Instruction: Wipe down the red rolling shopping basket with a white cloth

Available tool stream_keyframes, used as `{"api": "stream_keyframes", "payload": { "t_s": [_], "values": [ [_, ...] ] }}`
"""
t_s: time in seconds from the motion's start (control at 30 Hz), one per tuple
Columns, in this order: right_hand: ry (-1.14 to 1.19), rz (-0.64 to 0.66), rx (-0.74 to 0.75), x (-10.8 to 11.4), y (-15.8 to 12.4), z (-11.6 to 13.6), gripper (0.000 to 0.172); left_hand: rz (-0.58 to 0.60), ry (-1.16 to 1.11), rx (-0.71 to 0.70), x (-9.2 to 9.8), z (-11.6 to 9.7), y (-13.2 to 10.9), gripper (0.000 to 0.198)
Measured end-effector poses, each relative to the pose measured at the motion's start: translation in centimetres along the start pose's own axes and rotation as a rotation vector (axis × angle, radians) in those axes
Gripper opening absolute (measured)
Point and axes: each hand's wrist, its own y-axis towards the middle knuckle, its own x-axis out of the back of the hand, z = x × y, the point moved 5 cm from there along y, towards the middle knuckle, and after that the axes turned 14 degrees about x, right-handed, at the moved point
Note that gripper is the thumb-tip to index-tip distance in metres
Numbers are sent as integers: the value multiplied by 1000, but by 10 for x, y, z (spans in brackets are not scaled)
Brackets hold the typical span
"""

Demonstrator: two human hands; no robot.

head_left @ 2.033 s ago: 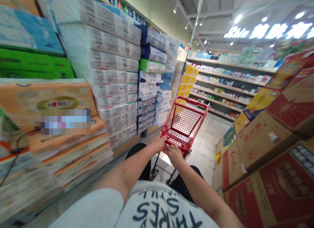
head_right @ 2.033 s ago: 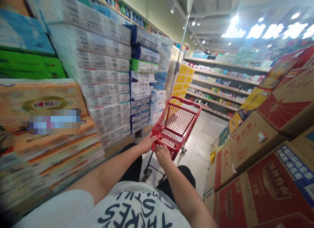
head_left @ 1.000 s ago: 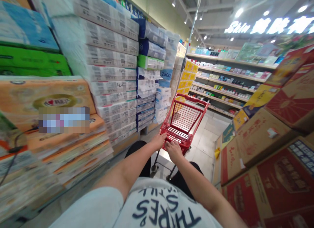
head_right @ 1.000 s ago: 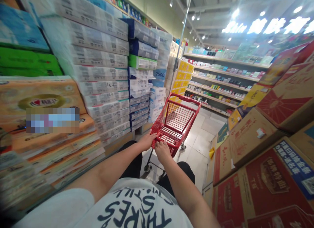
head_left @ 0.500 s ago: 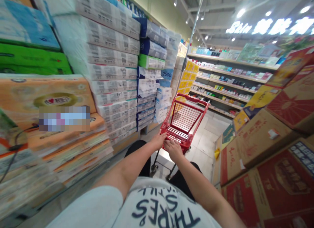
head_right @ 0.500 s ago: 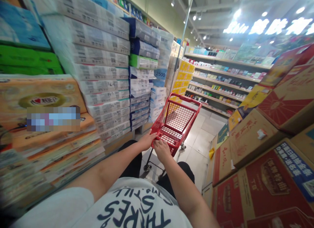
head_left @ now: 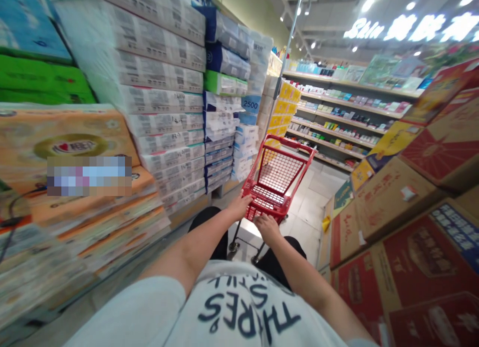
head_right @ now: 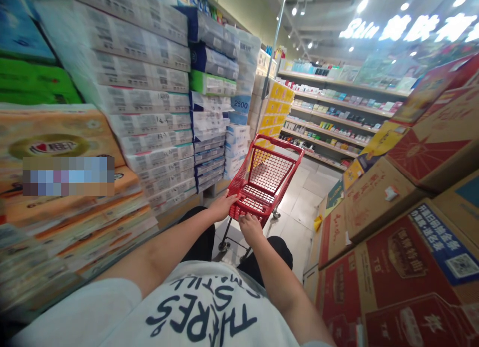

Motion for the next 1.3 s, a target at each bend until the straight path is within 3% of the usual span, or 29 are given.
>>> {"api": "stream_keyframes", "payload": {
  "t_s": [0.2,0.47,0.63,0.83,1.07,1.3],
  "values": [
    [-4,-26,2,0,6,-2,35,-5,1,0,2,0,-1,53],
    [-4,-61,-20,3,-4,2,30,7,55,12,2,0,-1,52],
    [1,-114,-50,20,-9,-7,31,4,49,13,3,0,-1,55],
    [207,-349,-271,51,-10,-43,32,39,81,34,2,0,3,57],
    [372,-316,-391,33,-10,-61,42,33,140,-2,2,2,5,68],
    [332,-348,-460,33,-11,-54,43,-48,236,-29,-4,3,8,70]
  ]
}}
